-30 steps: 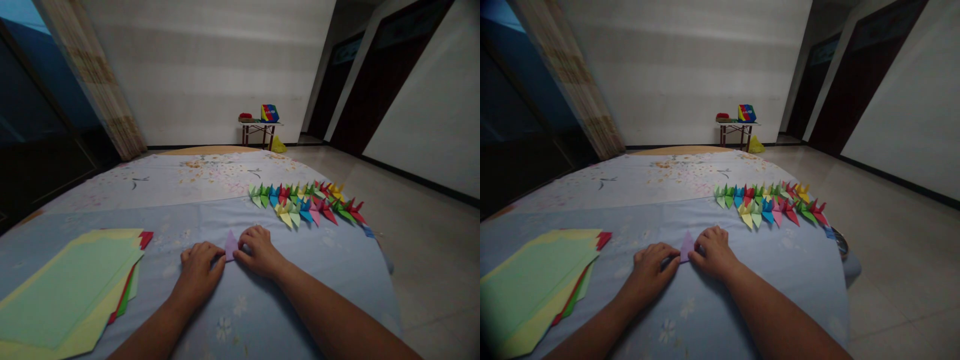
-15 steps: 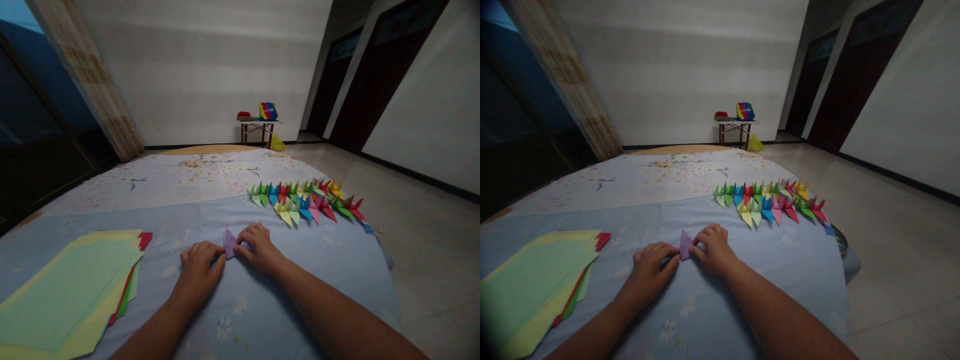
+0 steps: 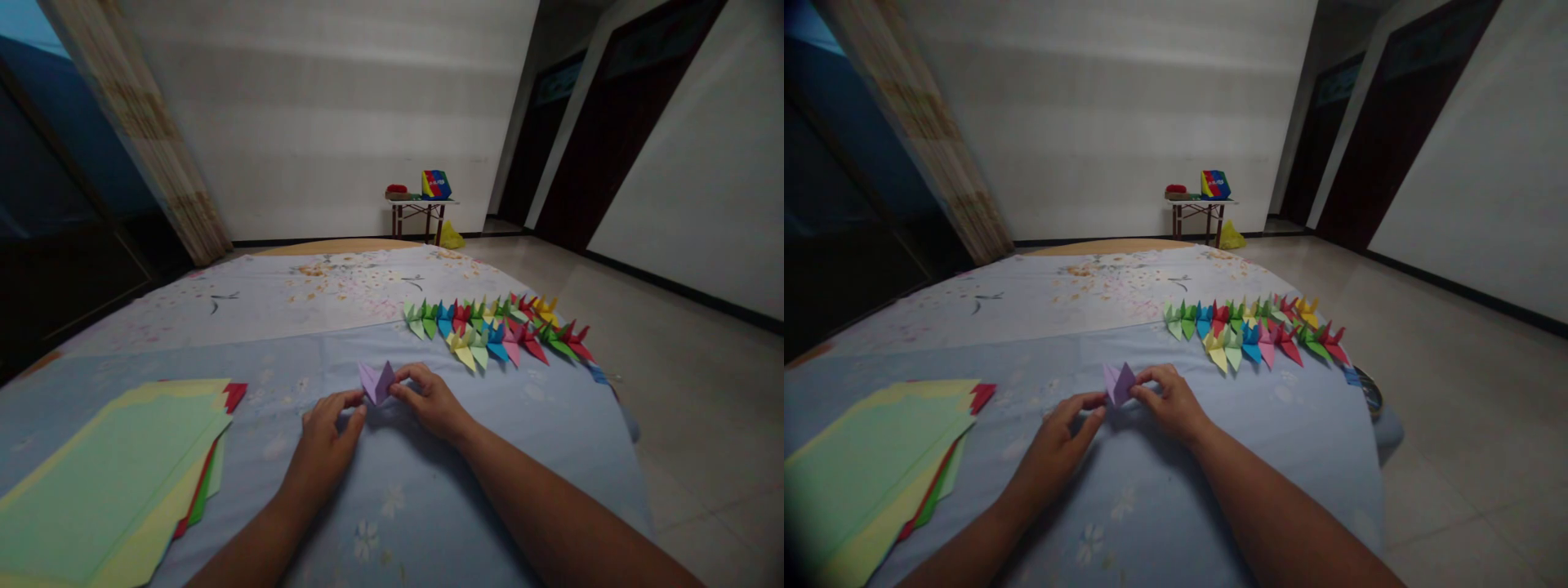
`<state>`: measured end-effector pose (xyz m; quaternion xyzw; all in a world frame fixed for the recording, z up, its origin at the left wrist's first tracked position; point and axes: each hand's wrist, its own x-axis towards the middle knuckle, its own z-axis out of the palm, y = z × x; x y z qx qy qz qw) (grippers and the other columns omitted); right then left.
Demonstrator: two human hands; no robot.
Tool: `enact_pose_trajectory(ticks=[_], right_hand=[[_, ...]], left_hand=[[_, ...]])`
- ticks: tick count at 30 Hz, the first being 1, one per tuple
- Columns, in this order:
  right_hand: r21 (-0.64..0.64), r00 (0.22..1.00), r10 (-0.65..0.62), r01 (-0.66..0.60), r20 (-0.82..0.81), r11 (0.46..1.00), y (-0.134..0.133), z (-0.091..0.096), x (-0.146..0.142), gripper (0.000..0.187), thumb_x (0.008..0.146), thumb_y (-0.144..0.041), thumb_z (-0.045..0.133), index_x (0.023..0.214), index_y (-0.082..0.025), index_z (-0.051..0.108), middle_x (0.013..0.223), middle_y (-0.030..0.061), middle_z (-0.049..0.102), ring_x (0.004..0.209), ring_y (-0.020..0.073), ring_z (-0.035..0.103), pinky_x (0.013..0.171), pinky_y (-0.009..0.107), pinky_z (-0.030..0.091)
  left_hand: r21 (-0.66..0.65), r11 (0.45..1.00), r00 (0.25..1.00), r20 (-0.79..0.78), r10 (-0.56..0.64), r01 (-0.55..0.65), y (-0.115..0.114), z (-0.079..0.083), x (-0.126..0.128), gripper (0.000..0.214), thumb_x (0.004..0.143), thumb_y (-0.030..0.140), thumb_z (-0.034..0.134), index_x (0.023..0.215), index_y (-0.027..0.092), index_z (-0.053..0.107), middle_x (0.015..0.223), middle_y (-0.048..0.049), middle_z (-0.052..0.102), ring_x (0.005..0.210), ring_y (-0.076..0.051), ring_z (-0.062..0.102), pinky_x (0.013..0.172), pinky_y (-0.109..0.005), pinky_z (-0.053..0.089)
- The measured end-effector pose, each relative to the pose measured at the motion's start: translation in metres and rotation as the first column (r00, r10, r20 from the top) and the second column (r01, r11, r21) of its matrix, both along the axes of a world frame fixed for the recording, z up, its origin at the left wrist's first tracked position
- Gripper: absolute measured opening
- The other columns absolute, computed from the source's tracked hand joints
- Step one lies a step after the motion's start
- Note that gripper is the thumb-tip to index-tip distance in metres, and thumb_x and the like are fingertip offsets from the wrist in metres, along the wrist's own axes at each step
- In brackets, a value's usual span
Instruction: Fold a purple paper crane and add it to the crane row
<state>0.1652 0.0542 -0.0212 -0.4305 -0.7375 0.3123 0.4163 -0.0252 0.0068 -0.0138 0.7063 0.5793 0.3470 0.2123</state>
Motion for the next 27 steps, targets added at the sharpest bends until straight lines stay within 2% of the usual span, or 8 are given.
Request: enact_pose_trajectory(ticks=[4,11,27], right_hand=[[-0.010,0.999,0.020,-0.020,-0.033,1.000,-0.0013,0.0012,-0.0001,0.009,0.081,-0.027,0.059,0.085,-0.020,0.064,0.089,0.0019,0.063,0.093,0.0161,0.055,0.086,0.030,0.040],[0.008,1.000,0.015,-0.015,0.010,1.000,-0.0023,-0.0006,-0.0002,0.008,0.081,-0.027,0.059,0.084,-0.021,0.064,0.088,0.0012,0.063,0.092,0.0151,0.055,0.085,0.029,0.041],[0.027,0.999,0.029,-0.028,-0.037,0.999,-0.0039,-0.0019,-0.0027,0.009,0.080,-0.027,0.062,0.082,-0.020,0.065,0.085,0.0016,0.062,0.090,0.0159,0.055,0.084,0.029,0.040]], left_hand=[[-0.035,0.998,0.988,0.150,-0.043,0.048,0.0002,0.0012,0.0022,0.031,0.085,0.038,0.045,0.106,0.020,0.059,0.105,-0.0069,0.065,0.097,-0.022,0.060,0.085,-0.038,0.045],[-0.053,0.994,0.970,0.227,-0.082,0.096,-0.0022,0.0021,0.0064,0.030,0.084,0.035,0.048,0.108,0.019,0.058,0.105,-0.0074,0.065,0.093,-0.021,0.062,0.085,-0.038,0.048],[-0.072,0.990,0.962,0.254,-0.098,0.119,-0.0021,0.0002,0.0051,0.031,0.084,0.034,0.049,0.111,0.020,0.056,0.107,-0.0072,0.064,0.092,-0.020,0.063,0.085,-0.037,0.048]])
